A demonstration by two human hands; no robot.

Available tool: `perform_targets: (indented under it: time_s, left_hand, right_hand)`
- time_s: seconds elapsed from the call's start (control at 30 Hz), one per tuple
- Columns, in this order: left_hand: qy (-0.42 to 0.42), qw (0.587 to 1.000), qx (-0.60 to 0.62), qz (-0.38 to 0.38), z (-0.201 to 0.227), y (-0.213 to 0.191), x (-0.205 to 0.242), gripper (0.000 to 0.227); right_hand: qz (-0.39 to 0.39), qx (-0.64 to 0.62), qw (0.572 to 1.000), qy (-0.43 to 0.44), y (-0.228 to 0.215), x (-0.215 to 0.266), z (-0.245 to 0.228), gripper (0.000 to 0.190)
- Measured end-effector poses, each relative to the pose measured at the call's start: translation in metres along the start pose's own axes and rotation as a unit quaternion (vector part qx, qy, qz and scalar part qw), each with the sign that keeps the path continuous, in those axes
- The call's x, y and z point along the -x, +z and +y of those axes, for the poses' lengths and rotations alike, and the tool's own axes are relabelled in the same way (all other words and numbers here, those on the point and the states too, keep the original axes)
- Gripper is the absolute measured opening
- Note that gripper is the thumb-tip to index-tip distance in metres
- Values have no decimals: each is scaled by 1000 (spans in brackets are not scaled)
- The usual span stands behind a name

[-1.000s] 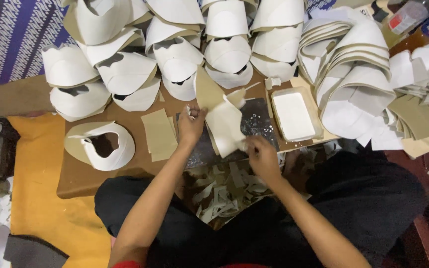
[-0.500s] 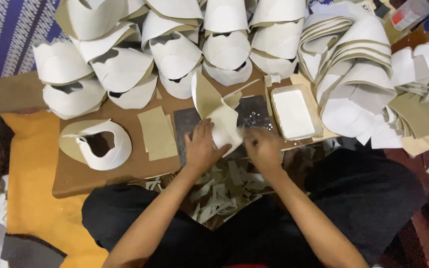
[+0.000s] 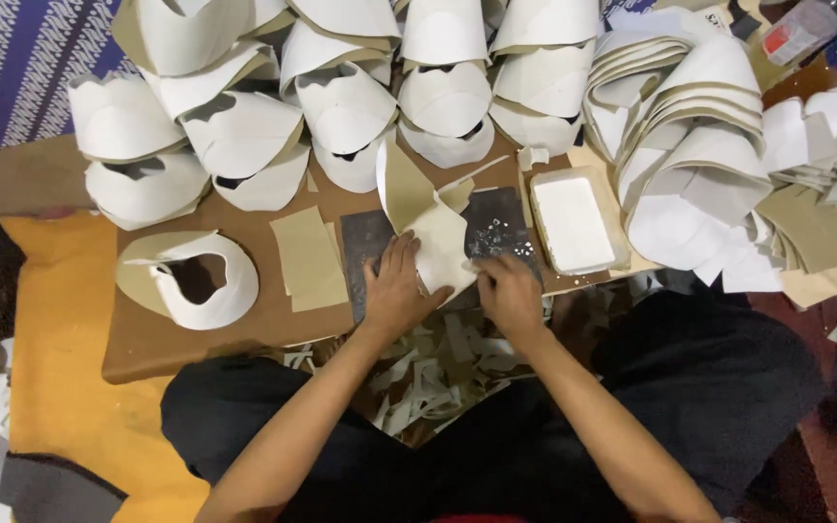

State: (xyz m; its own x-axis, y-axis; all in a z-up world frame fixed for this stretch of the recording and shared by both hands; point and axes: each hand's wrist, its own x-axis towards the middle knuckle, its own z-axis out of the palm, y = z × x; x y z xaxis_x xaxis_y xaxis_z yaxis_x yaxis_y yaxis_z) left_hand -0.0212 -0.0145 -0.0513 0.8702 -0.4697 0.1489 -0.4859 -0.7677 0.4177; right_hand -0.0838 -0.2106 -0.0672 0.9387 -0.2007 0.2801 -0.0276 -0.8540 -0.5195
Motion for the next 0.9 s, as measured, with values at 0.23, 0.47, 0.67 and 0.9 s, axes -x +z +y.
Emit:
perform_targets:
  time_s: [0.23, 0.47, 0.67, 0.9]
  left_hand:
    - [-8, 999, 44, -6, -4, -1, 1, 92]
    - [-72, 991, 112, -5, -13, 12, -2, 103]
    - [-102, 982, 161, -10, -10, 9, 0, 113]
    - [-119, 973, 192, -35, -3, -11, -2, 124]
  right_hand:
    - [-37, 5, 996, -80, 4, -4, -18, 12]
    - [-34, 28, 984, -170, 57, -36, -31, 8]
    - [-103, 25, 983, -149, 71, -46, -30, 14]
    - [-127, 27, 985, -110, 63, -84, -44, 18]
